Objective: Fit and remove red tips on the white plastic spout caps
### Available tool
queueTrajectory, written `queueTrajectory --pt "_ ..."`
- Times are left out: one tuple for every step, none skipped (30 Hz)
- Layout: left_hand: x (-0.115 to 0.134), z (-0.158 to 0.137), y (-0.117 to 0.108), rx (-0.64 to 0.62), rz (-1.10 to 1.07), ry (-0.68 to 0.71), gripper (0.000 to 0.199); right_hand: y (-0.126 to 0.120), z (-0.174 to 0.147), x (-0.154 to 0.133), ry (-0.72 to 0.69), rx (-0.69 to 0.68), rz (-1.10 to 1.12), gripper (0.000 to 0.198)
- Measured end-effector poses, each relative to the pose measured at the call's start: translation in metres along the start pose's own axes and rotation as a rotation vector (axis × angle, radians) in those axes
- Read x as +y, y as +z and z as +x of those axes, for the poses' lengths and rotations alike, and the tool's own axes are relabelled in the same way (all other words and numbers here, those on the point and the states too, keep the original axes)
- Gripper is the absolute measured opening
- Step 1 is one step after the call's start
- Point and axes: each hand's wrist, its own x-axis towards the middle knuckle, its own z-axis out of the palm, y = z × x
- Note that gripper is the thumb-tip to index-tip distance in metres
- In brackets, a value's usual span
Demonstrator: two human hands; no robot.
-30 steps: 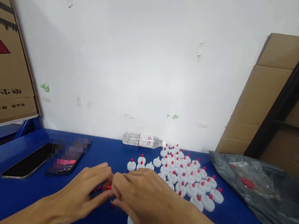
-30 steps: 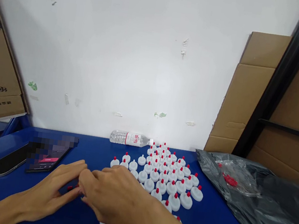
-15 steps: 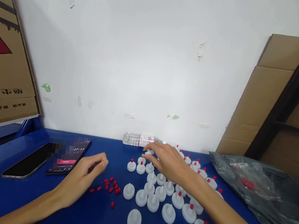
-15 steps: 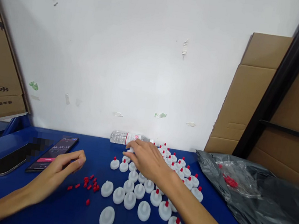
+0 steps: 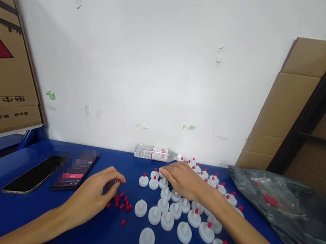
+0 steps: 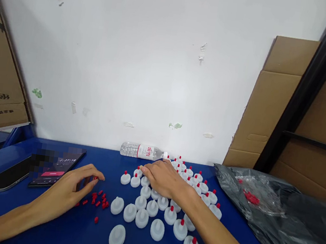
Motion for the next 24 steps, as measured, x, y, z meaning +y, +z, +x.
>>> queueTrajectory --pt "-0.002 0.000 0.001 0.004 0.012 0.000 0.030 -0.001 0.000 0.000 0.000 0.000 0.005 0.054" --pt "-0.003 0.001 0.002 0.007 0.024 -0.001 0.029 -0.001 0.000 0.000 0.003 0.003 0.010 0.053" --pt "-0.004 0.001 0.003 0.010 0.034 -0.005 0.028 -0.002 0.000 -0.001 0.008 0.009 0.014 0.053" --pt "-0.005 0.002 0.003 0.011 0.043 -0.010 0.028 -0.004 0.001 -0.002 0.014 0.018 0.018 0.054" --pt "-0.006 0.002 0.003 0.013 0.052 -0.011 0.028 -0.005 0.001 -0.004 0.019 0.028 0.022 0.055" --pt "-0.007 0.003 0.003 0.013 0.060 -0.006 0.028 -0.006 0.002 -0.006 0.020 0.037 0.029 0.056" --pt "-0.007 0.003 0.003 0.014 0.069 0.006 0.029 -0.006 0.002 -0.008 0.017 0.043 0.038 0.056" --pt "-0.007 0.003 0.003 0.017 0.076 0.022 0.029 -0.007 0.003 -0.011 0.008 0.045 0.050 0.056" --pt "-0.007 0.004 0.003 0.019 0.083 0.040 0.030 -0.006 0.003 -0.014 -0.005 0.042 0.063 0.055" --pt "-0.006 0.004 0.003 0.021 0.087 0.056 0.030 -0.006 0.003 -0.016 -0.021 0.035 0.076 0.053" --pt "-0.006 0.004 0.003 0.022 0.089 0.066 0.030 -0.004 0.003 -0.019 -0.035 0.024 0.087 0.053" --pt "-0.007 0.004 0.003 0.019 0.091 0.071 0.031 -0.003 0.002 -0.021 -0.046 0.013 0.096 0.053" --pt "-0.007 0.003 0.003 0.013 0.095 0.072 0.031 -0.001 0.001 -0.022 -0.052 0.000 0.102 0.054" --pt "-0.007 0.003 0.003 0.004 0.101 0.071 0.030 0.001 0.001 -0.023 -0.056 -0.011 0.106 0.055" --pt "-0.008 0.003 0.003 -0.004 0.108 0.068 0.029 0.003 0.000 -0.023 -0.057 -0.018 0.107 0.056" --pt "-0.009 0.003 0.004 -0.009 0.116 0.064 0.028 0.004 0.000 -0.023 -0.057 -0.020 0.106 0.056" --pt "-0.009 0.003 0.005 -0.012 0.123 0.060 0.026 0.005 0.000 -0.022 -0.056 -0.014 0.103 0.056" --pt "-0.009 0.002 0.005 -0.012 0.127 0.057 0.025 0.005 0.000 -0.021 -0.055 -0.002 0.099 0.056" --pt "-0.009 0.002 0.006 -0.009 0.128 0.054 0.024 0.004 0.000 -0.021 -0.053 0.019 0.093 0.055" --pt "-0.009 0.003 0.006 -0.009 0.128 0.053 0.025 0.002 0.001 -0.020 -0.050 0.048 0.084 0.053" --pt "-0.009 0.003 0.006 -0.012 0.127 0.052 0.026 -0.001 0.002 -0.020 -0.043 0.083 0.073 0.050" --pt "-0.008 0.003 0.006 -0.015 0.127 0.050 0.027 -0.004 0.004 -0.021 -0.033 0.120 0.060 0.046" --pt "-0.007 0.003 0.005 -0.018 0.127 0.047 0.030 -0.007 0.004 -0.022 -0.022 0.157 0.045 0.040" --pt "-0.006 0.003 0.004 -0.017 0.128 0.041 0.032 -0.010 0.005 -0.024 -0.014 0.187 0.031 0.035"
